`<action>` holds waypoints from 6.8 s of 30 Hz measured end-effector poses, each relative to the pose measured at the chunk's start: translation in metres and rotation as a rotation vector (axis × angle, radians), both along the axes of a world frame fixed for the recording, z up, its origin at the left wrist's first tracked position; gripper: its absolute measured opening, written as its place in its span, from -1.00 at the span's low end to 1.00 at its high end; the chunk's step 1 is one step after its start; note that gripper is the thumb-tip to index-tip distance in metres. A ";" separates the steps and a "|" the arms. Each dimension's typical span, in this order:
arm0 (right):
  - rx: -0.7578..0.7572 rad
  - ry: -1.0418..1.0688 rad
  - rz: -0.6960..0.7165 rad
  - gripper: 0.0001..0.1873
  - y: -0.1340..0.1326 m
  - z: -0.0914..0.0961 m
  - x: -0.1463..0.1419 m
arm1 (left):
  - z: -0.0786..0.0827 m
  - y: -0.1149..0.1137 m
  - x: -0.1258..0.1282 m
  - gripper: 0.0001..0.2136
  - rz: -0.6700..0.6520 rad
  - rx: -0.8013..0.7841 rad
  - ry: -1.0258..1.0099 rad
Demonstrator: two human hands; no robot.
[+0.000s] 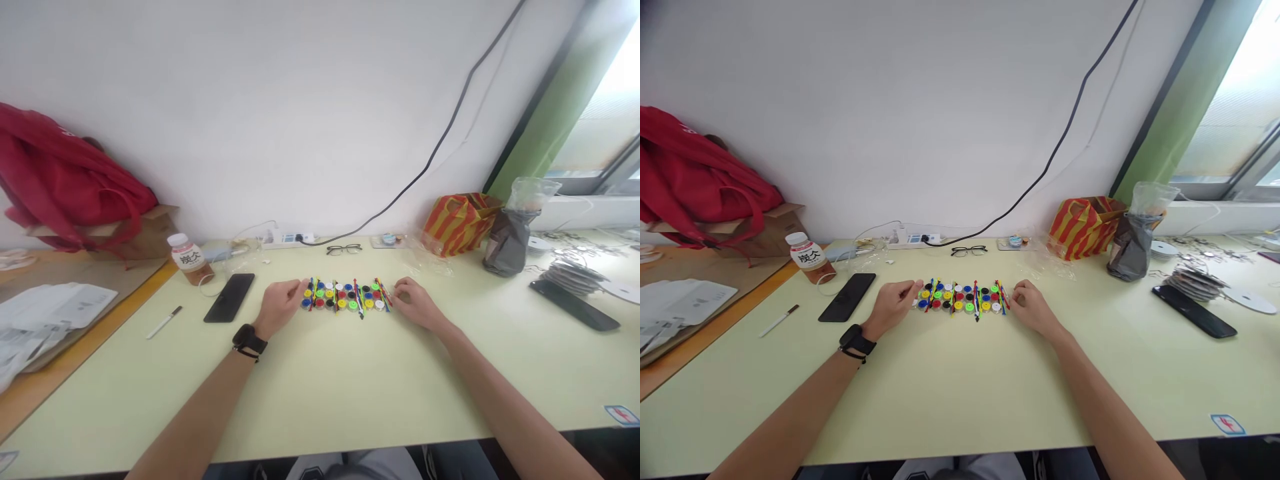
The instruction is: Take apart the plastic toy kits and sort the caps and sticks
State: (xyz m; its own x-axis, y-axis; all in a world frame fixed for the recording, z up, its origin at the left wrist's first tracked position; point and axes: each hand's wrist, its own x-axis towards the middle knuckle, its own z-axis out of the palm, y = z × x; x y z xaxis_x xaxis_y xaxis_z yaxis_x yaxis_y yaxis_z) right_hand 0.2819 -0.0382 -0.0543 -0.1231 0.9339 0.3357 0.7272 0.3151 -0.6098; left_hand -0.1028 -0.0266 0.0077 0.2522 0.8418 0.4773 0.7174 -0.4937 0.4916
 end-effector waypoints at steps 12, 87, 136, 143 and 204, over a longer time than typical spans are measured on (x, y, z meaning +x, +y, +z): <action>0.034 0.016 -0.038 -0.85 0.002 -0.004 -0.001 | -0.009 -0.072 0.067 -0.60 -0.725 -0.596 -0.160; -0.131 0.035 0.431 -0.76 -0.065 0.039 -0.103 | -0.001 -0.054 0.044 -0.77 -0.443 -0.484 0.069; -0.615 0.523 0.404 -0.74 -0.061 0.040 -0.101 | 0.008 -0.054 0.041 -0.75 -0.292 -0.211 0.292; -0.602 0.522 0.358 -0.82 -0.060 0.047 -0.092 | 0.007 -0.057 0.043 -0.72 -0.332 -0.228 0.258; 0.005 0.189 0.349 -0.77 -0.071 0.050 -0.089 | -0.011 -0.052 0.053 -0.81 -0.241 -0.007 -0.135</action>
